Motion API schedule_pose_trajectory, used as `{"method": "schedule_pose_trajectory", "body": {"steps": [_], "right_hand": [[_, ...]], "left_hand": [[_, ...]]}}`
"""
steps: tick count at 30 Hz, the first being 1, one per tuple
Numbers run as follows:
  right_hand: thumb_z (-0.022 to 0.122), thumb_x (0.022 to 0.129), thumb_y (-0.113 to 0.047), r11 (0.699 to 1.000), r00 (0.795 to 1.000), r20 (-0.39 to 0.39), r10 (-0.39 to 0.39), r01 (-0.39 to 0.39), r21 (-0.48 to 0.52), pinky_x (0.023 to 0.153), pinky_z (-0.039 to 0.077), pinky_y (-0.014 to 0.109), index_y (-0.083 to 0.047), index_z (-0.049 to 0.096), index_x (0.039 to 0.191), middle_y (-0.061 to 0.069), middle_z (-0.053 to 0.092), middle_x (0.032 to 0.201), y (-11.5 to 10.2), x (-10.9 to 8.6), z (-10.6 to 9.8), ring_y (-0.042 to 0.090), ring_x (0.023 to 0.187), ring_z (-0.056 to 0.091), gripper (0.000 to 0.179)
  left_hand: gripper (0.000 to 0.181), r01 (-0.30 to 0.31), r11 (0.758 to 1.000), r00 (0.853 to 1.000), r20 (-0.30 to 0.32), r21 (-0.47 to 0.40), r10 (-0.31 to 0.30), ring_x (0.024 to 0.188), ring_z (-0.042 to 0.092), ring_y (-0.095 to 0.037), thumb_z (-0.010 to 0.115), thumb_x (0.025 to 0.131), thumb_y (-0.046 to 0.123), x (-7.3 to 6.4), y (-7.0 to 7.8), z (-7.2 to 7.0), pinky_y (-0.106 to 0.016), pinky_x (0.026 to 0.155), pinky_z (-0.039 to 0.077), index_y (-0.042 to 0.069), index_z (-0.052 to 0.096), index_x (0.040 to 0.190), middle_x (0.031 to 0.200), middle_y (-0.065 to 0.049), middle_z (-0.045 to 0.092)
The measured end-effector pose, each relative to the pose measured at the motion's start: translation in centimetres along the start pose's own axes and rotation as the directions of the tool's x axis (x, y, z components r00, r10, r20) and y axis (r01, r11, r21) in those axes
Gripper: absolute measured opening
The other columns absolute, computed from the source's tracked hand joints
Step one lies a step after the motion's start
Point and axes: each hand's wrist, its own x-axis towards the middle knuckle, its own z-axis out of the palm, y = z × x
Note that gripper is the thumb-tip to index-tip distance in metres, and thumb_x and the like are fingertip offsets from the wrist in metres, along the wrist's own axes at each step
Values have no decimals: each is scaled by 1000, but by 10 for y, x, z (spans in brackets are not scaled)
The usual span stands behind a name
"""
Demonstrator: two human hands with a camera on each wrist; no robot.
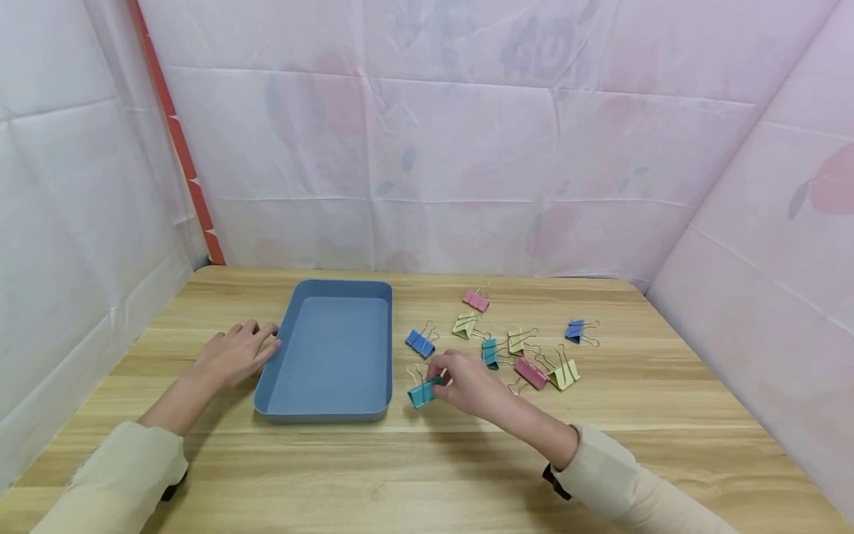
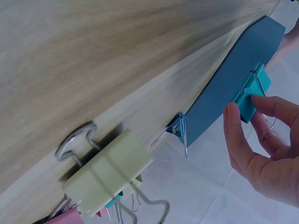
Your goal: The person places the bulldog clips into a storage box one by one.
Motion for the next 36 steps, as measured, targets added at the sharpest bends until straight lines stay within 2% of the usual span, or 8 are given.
{"method": "schedule_pose_trajectory", "body": {"steps": [23, 30, 36], "right_hand": [[70, 76, -5, 1000, 1000, -8, -4, 4, 6, 57, 46, 23, -15, 62, 77, -4, 60, 80, -15, 7, 1, 12, 73, 61, 13], [69, 76, -3, 998, 1000, 7, -1, 1, 57, 59, 47, 24, -12, 62, 76, -2, 59, 82, -21, 14, 4, 13, 73, 60, 11], [68, 76, -3, 996, 1000, -12, -13, 15, 92, 59, 47, 22, -11, 62, 76, -1, 58, 81, -25, 18, 6, 12, 72, 60, 10]], "left_hand": [[46, -13, 1000, 1000, 4, -2, 13, 98, 49, -43, 38, 98, 37, -1, 1, -1, -59, 77, 39, 2, 48, 126, 111, -24, 48], [48, -14, 1000, 1000, 7, -5, 14, 100, 49, -43, 37, 98, 37, 0, 0, 0, -59, 78, 39, 1, 48, 127, 114, -24, 48], [47, -20, 1000, 1000, -6, 1, 20, 99, 50, -41, 37, 98, 36, 1, 0, 1, -57, 76, 40, 0, 49, 127, 112, -24, 49]]}}
